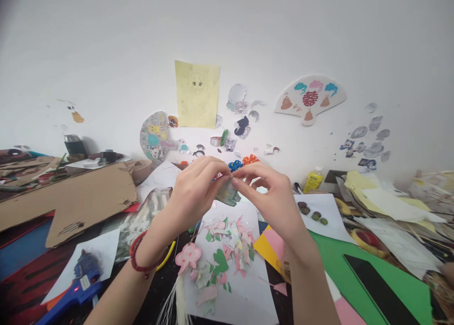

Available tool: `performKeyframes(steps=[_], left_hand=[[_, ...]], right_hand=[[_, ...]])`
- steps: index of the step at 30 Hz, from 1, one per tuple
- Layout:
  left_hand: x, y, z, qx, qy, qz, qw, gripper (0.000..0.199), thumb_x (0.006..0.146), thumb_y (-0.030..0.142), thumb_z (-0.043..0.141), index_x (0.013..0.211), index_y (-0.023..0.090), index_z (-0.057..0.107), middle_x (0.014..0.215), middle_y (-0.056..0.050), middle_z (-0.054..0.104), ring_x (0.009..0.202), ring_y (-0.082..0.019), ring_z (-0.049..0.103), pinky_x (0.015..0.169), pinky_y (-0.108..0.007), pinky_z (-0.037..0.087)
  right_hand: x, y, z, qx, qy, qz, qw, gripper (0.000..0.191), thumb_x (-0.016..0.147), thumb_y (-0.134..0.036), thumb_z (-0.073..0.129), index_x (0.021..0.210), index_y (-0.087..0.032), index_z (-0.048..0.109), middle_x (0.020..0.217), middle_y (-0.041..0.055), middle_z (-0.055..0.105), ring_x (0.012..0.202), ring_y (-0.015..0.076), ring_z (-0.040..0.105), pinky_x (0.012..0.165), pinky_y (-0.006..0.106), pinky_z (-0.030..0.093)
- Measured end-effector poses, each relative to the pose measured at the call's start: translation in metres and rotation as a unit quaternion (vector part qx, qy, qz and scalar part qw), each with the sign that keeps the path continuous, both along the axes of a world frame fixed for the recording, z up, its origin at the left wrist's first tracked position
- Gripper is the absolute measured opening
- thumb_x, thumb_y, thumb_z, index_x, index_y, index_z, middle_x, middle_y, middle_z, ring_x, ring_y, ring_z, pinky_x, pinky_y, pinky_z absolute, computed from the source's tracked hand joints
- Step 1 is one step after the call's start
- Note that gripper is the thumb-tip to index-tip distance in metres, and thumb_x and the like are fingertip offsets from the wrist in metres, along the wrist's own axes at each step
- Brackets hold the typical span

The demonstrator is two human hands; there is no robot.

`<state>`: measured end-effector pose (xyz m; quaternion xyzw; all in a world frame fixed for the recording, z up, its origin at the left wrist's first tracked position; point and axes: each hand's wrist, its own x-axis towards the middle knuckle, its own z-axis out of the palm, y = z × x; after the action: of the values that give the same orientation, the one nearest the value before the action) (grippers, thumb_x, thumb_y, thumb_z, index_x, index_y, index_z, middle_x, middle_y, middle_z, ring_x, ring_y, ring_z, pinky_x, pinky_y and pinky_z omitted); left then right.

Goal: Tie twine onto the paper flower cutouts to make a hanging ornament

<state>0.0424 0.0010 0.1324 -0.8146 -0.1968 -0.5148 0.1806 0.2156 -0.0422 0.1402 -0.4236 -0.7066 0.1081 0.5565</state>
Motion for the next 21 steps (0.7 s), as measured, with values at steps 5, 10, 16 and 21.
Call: performKeyframes(steps=[5,10,16,21], left_hand=[[-0.002,-0.001,0.001,-0.031,-0.008,-0.022,0.999,0.012,0.100,0.018,0.046,0.093,0.015,0.056,0.090,-0.003,0.064,0.082,-0.013,0.057,0.075,-0.027,0.044],[-0.006,-0.002,0.003,-0.127,-0.036,-0.079,0.988,0.006,0.097,0.018,0.051,0.095,0.017,0.056,0.091,-0.001,0.065,0.083,-0.013,0.056,0.074,-0.026,0.043],[-0.012,-0.003,0.008,-0.212,-0.046,-0.130,0.967,0.008,0.096,0.023,0.055,0.100,0.020,0.062,0.092,0.000,0.068,0.079,-0.011,0.059,0.072,-0.026,0.044],[-0.016,0.002,0.015,-0.240,-0.035,-0.150,0.959,0.010,0.095,0.024,0.056,0.100,0.020,0.064,0.086,0.001,0.070,0.074,-0.011,0.062,0.067,-0.024,0.044]], right_hand=[[0.002,0.001,-0.001,-0.015,-0.022,-0.011,1.000,0.013,0.081,-0.037,0.073,0.088,-0.026,0.072,0.092,0.0012,0.069,0.075,0.0153,0.062,0.066,0.030,0.049],[0.001,0.003,-0.004,-0.020,0.003,-0.017,1.000,0.017,0.080,-0.040,0.073,0.089,-0.024,0.073,0.086,0.0018,0.072,0.073,0.0157,0.063,0.067,0.030,0.050],[-0.001,0.005,-0.005,-0.005,0.033,-0.001,0.999,0.015,0.080,-0.036,0.074,0.089,-0.024,0.073,0.086,0.0015,0.071,0.073,0.0148,0.063,0.066,0.028,0.050],[-0.005,0.015,-0.004,0.022,0.055,0.004,0.998,0.016,0.080,-0.035,0.075,0.090,-0.023,0.072,0.088,0.0021,0.070,0.076,0.0152,0.063,0.069,0.028,0.050]])
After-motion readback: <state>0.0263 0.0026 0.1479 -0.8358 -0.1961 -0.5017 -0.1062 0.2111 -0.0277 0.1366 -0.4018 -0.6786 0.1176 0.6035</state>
